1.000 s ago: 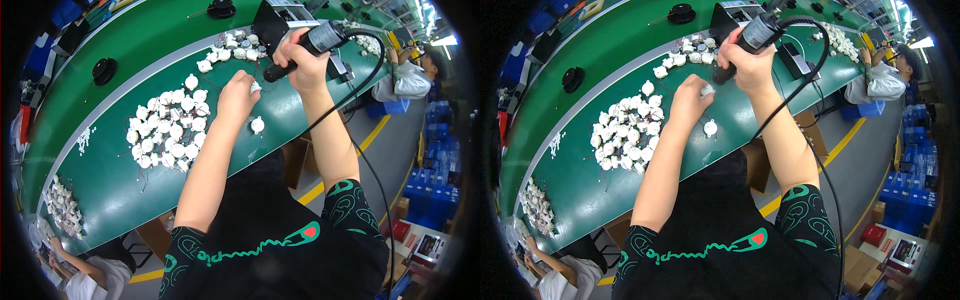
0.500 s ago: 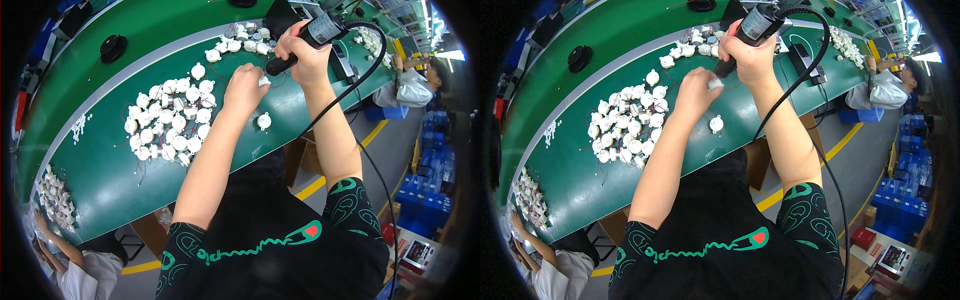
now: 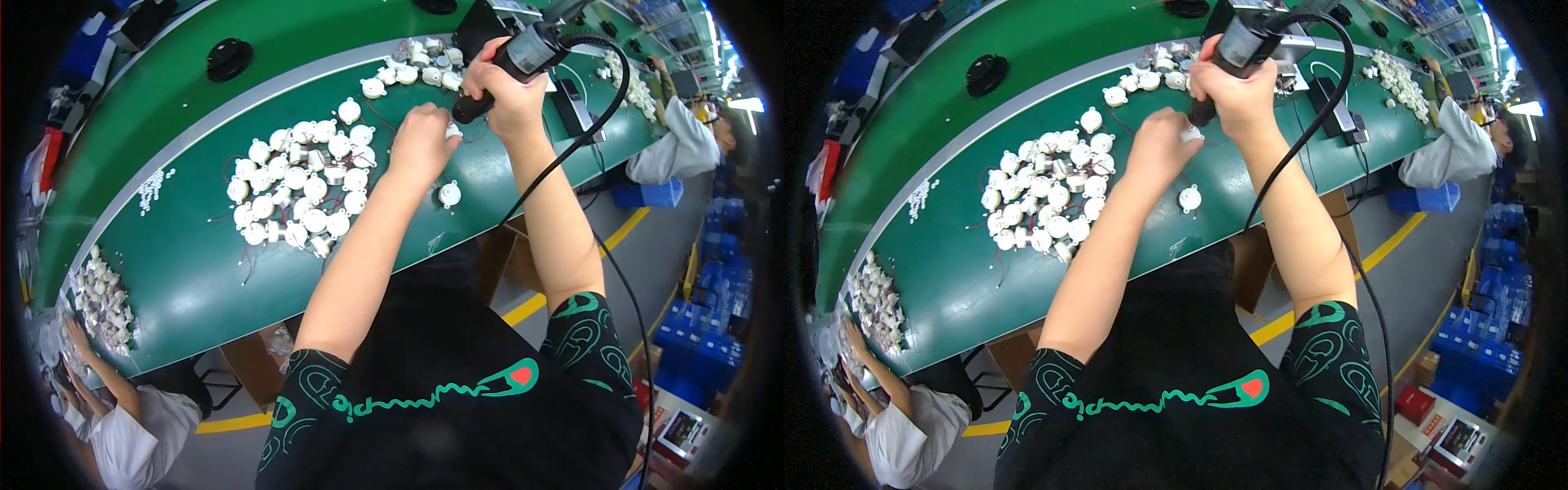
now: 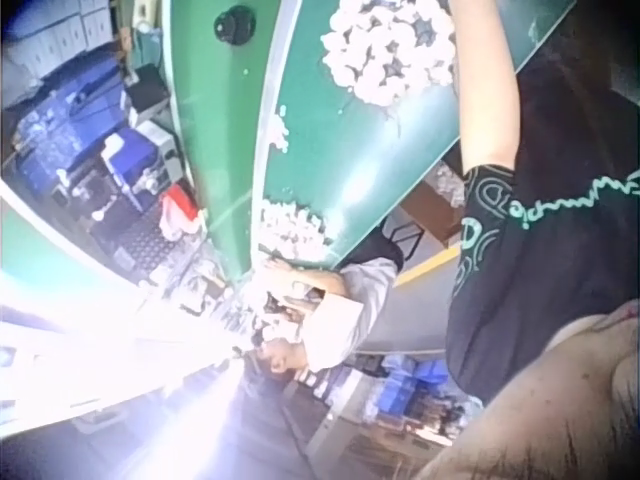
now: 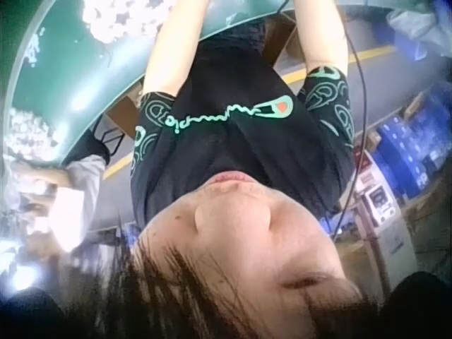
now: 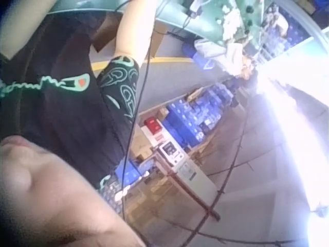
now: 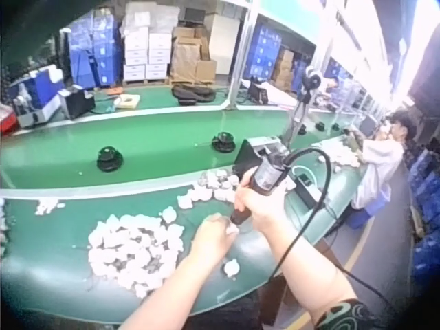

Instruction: The person assembles small electronic modules by securing screws and wires with an electric screwdriver.

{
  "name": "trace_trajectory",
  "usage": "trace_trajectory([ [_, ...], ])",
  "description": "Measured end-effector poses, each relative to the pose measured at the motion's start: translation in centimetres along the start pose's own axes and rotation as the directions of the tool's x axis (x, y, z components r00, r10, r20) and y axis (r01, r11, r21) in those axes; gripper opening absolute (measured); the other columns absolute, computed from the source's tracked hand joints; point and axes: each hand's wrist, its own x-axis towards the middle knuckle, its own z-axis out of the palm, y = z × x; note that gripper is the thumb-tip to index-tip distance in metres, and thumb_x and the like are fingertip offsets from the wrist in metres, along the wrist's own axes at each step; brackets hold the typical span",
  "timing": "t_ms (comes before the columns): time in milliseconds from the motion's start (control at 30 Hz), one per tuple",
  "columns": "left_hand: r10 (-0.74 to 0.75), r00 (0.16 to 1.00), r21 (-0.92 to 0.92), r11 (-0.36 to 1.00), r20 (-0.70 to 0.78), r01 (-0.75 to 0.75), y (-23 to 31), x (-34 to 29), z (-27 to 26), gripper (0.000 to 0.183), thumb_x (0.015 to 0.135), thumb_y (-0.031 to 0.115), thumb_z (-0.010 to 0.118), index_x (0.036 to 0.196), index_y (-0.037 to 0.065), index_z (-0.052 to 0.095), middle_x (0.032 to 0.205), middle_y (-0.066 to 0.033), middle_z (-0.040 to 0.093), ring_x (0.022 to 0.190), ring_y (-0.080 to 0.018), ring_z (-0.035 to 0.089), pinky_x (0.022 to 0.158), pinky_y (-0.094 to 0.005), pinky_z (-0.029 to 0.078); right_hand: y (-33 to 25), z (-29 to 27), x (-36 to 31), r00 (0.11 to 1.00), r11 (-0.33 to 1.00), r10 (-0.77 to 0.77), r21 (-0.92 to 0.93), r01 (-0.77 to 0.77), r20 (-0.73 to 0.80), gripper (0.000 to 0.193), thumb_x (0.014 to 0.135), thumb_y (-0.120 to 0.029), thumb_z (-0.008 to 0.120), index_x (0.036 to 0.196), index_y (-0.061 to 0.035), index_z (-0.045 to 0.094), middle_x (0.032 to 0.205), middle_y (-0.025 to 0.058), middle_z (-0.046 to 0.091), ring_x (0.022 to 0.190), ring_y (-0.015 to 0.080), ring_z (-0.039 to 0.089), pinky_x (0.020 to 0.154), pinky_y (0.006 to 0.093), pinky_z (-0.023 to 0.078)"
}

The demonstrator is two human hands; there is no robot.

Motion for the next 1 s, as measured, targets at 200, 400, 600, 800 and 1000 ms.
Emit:
trace_trajectory([
  [200,0.121,0.989,0.324,0.942,-0.086,-0.087,2.9,0.0,-3.9,0.043,0.072,0.020,0.081,0.106,-0.002,0.065,0.113,-0.0178,0.061,0.108,-0.0370,0.058,0.095,-0.0437,0.049,-5.1,-8.0,1.8,0.937,0.974,-0.210,0.023,0.225,-0.280,0.027,0.081,0.005,0.058,0.107,0.0070,0.057,0.066,0.0072,0.055,0.054,0.0185,0.053,0.055,0.0358,0.048],
  [400,0.003,0.985,0.460,0.884,-0.174,0.079,-4.2,3.6,-7.5,0.043,0.076,0.029,0.080,0.105,0.000,0.066,0.107,-0.0180,0.065,0.104,-0.0371,0.062,0.088,-0.0468,0.052,-7.6,-14.6,4.3,0.894,0.964,-0.222,0.052,0.262,-0.390,0.017,0.080,0.003,0.061,0.097,0.0031,0.056,0.067,0.0087,0.054,0.053,0.0200,0.052,0.054,0.0364,0.047],
  [600,-0.033,0.984,0.259,0.966,0.175,-0.013,-3.8,3.0,-7.4,0.033,0.077,0.022,0.080,0.097,-0.003,0.071,0.096,-0.0185,0.068,0.092,-0.0349,0.066,0.080,-0.0427,0.052,-5.3,-13.3,5.3,0.913,0.969,-0.159,0.118,0.217,-0.377,0.015,0.080,0.006,0.060,0.094,0.0028,0.057,0.064,0.0089,0.055,0.052,0.0202,0.052,0.054,0.0360,0.047],
  [800,0.081,0.951,0.151,0.980,0.297,-0.130,-2.6,0.2,-7.8,0.035,0.075,0.024,0.082,0.097,-0.001,0.072,0.091,-0.0151,0.066,0.086,-0.0342,0.064,0.077,-0.0418,0.052,-4.0,-13.0,4.5,0.926,0.986,-0.148,0.026,0.167,-0.348,0.010,0.079,0.008,0.060,0.085,0.0000,0.055,0.064,0.0087,0.055,0.051,0.0189,0.052,0.052,0.0338,0.045],
  [1000,0.139,0.931,0.070,0.983,0.338,-0.172,-2.5,-0.6,-8.1,0.040,0.070,0.022,0.084,0.101,0.000,0.072,0.092,-0.0136,0.063,0.088,-0.0343,0.064,0.079,-0.0423,0.051,-4.7,-8.3,0.6,0.975,0.990,-0.065,0.111,0.091,-0.213,0.011,0.079,0.007,0.055,0.084,-0.0017,0.053,0.063,0.0092,0.052,0.051,0.0197,0.050,0.054,0.0362,0.046],
])
